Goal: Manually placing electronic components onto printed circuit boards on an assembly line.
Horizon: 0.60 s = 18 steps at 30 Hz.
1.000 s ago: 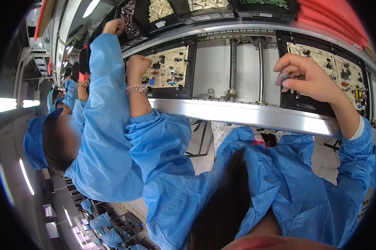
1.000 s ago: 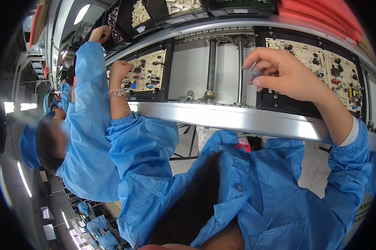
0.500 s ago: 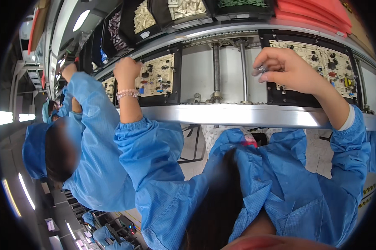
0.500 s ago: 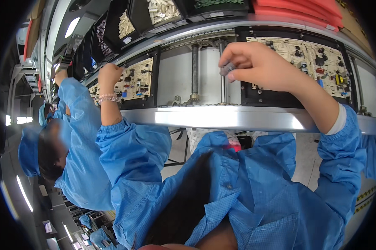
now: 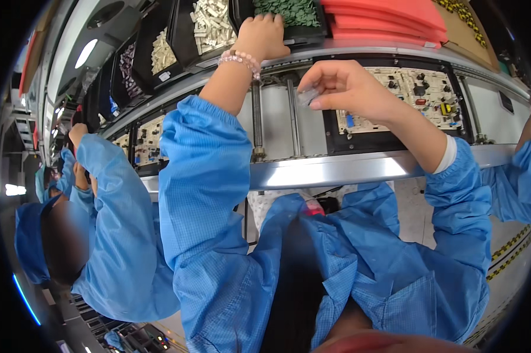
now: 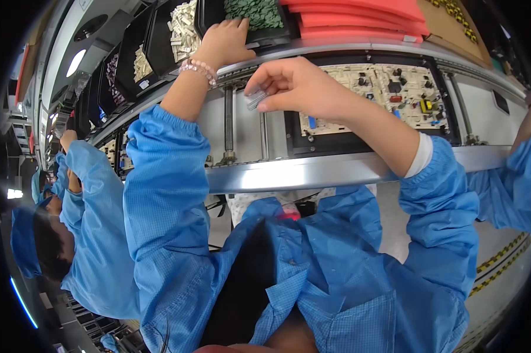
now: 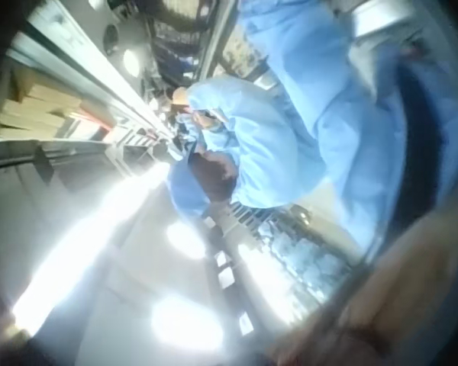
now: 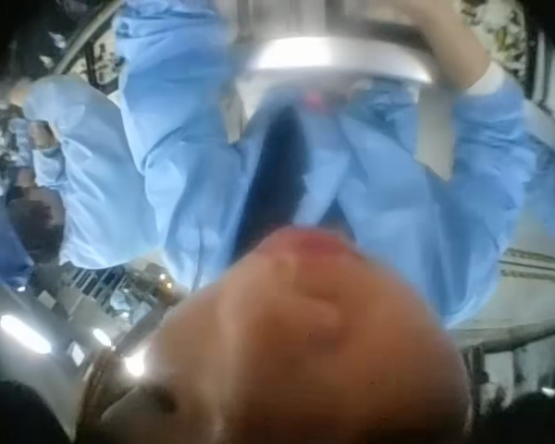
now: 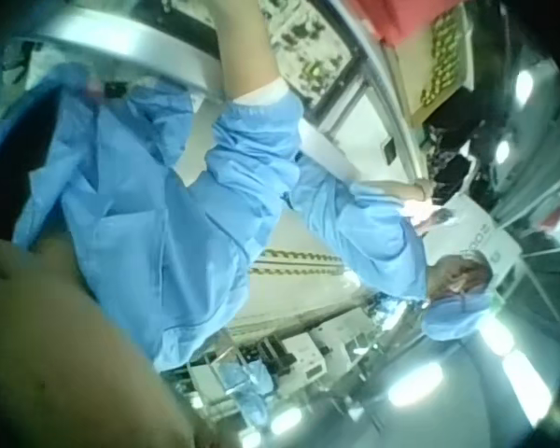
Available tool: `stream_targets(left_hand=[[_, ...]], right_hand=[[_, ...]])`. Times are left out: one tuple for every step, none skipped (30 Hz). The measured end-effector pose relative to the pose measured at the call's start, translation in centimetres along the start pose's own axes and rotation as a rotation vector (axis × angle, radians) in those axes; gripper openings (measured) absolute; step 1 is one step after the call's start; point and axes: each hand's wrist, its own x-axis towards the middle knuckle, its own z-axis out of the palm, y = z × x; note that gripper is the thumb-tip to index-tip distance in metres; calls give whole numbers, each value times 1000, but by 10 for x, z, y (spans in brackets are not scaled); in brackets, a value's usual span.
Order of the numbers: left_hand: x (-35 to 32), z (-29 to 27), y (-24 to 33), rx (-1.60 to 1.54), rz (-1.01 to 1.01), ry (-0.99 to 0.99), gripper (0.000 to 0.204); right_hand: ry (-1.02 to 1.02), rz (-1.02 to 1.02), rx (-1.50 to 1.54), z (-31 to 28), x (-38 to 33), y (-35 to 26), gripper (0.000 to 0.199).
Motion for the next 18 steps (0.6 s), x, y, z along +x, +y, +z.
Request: stream_targets(left_hand=[[7,-3,4,-33,-80,-269,49],[11,-5,7,-33,-79,-263,49],[13,-7,9,-69,-78,-301,49],[13,-8,10,-106,-78,-339,49],[10,-9,12,-128,-80,-297,47],[8,-10,12,-129,-82,-290,47],[6,-11,11,-135,-73,-253,46],[2,-14,10,-142,-65,-214,44],[-4,-15,10,-146,-71,-202,44],[-11,-16,10,-127,-44,-173,42],[-19,-16,10,-110,-23,-142,40],[-28,-15,10,-118,-37,-126,40],[-37,-14,10,-88,-10,-83,40],[-48,-11,8,-56,13,-41,41],[-60,-8,5,-76,18,-4,40],[-68,-5,1,-84,-2,12,40],[-75,-5,-1,-148,-45,-38,38],[-82,-4,-4,-213,-87,-89,36]], right_hand=[[-14,-28,-22,-4,-2,1,27],[-12,-31,-27,-6,-4,0,27],[-8,-37,30,-6,-5,-2,27],[-5,-44,87,-7,-7,-4,28],[-14,-31,120,-7,-9,-6,27],[-14,-32,113,-7,-11,-9,27],[-3,-5,156,-6,-12,-12,27],[9,24,196,-2,-14,-16,28],[7,25,183,2,-14,-18,28],[20,-31,179,9,-13,-17,30],[28,-85,172,16,-11,-17,33],[19,-79,152,23,-10,-17,33],[15,-62,190,32,-9,-18,34],[8,-45,229,41,-6,-16,35],[-21,8,215,47,-1,-8,35],[-33,18,193,56,2,-4,35],[-41,57,228,63,6,-1,36],[-48,98,263,71,10,0,37]])
